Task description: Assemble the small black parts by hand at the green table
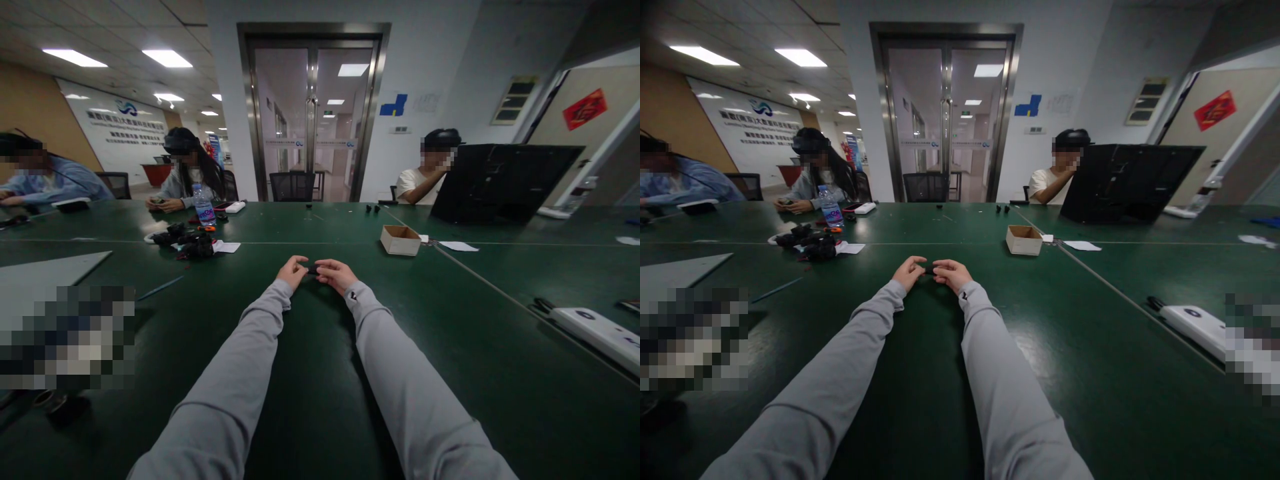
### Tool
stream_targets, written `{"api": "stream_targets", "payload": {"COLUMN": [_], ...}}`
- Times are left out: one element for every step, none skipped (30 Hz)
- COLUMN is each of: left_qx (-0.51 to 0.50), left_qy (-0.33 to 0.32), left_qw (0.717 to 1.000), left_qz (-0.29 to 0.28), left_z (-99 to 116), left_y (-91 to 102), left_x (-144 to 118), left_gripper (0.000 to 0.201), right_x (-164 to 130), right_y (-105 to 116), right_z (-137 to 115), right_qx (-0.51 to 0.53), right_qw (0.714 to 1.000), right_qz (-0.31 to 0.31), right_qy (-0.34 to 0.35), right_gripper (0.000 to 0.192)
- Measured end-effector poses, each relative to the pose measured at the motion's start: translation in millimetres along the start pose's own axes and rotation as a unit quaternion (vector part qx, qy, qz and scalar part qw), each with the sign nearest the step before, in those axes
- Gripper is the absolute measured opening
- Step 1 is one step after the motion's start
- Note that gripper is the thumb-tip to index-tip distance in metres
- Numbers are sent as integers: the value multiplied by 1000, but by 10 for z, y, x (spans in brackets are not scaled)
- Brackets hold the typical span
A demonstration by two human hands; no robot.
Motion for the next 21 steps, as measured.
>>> {"api": "stream_targets", "payload": {"left_qx": [-2,0,2,5,5,3,-1,-5,-5,-3,-1,1,1,-3,-7,-9,-9,-6,-2,2,4], "left_qy": [4,8,10,8,2,-1,1,6,11,14,12,7,2,2,7,14,21,22,19,14,12], "left_qw": [1000,1000,1000,1000,1000,1000,1000,1000,1000,1000,1000,1000,1000,1000,1000,1000,1000,1000,1000,1000,1000], "left_qz": [0,-1,-3,-3,0,6,10,12,11,9,7,9,12,13,11,5,-2,-8,-9,-5,0], "left_z": [-4,-7,-9,-9,-7,-6,-8,-11,-15,-18,-19,-19,-19,-20,-23,-27,-30,-31,-30,-28,-26], "left_y": [0,0,-1,0,1,4,6,7,7,6,6,8,10,12,13,13,12,11,12,14,16], "left_x": [2,4,5,6,8,9,11,13,14,16,18,20,21,22,22,22,22,21,20,19,18], "left_gripper": [30,29,29,29,29,29,30,30,29,29,29,29,29,29,30,31,33,34,34,33,32], "right_x": [0,0,1,2,3,5,7,9,12,14,16,18,19,20,20,20,19,18,16,15,13], "right_y": [-1,-3,-5,-6,-7,-7,-6,-4,-2,0,3,5,6,7,8,7,6,4,3,2,1], "right_z": [-1,-1,-1,-1,0,1,2,4,5,7,9,11,12,13,14,14,14,14,13,13,13], "right_qx": [1,2,3,3,2,1,1,1,1,2,3,3,4,4,4,3,2,2,2,2,3], "right_qw": [1000,1000,1000,1000,1000,1000,1000,1000,1000,1000,1000,1000,1000,1000,1000,1000,1000,1000,1000,1000,1000], "right_qz": [0,0,0,0,0,0,1,2,1,1,0,-1,-2,-2,-3,-3,-3,-3,-2,0,1], "right_qy": [1,1,1,0,-1,-1,-1,0,0,1,1,1,1,2,2,2,3,3,3,2,2], "right_gripper": [21,20,20,21,21,21,21,21,21,21,21,21,21,21,21,21,21,21,21,21,21]}}
Point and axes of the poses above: each hand's wrist, its own x-axis towards the middle knuckle, its own y-axis out of the back of the hand, z = x × y, the point moved 2 cm from there along x, towards the middle knuckle, and after that the axes turned 14 degrees about x, right-handed, at the moved point
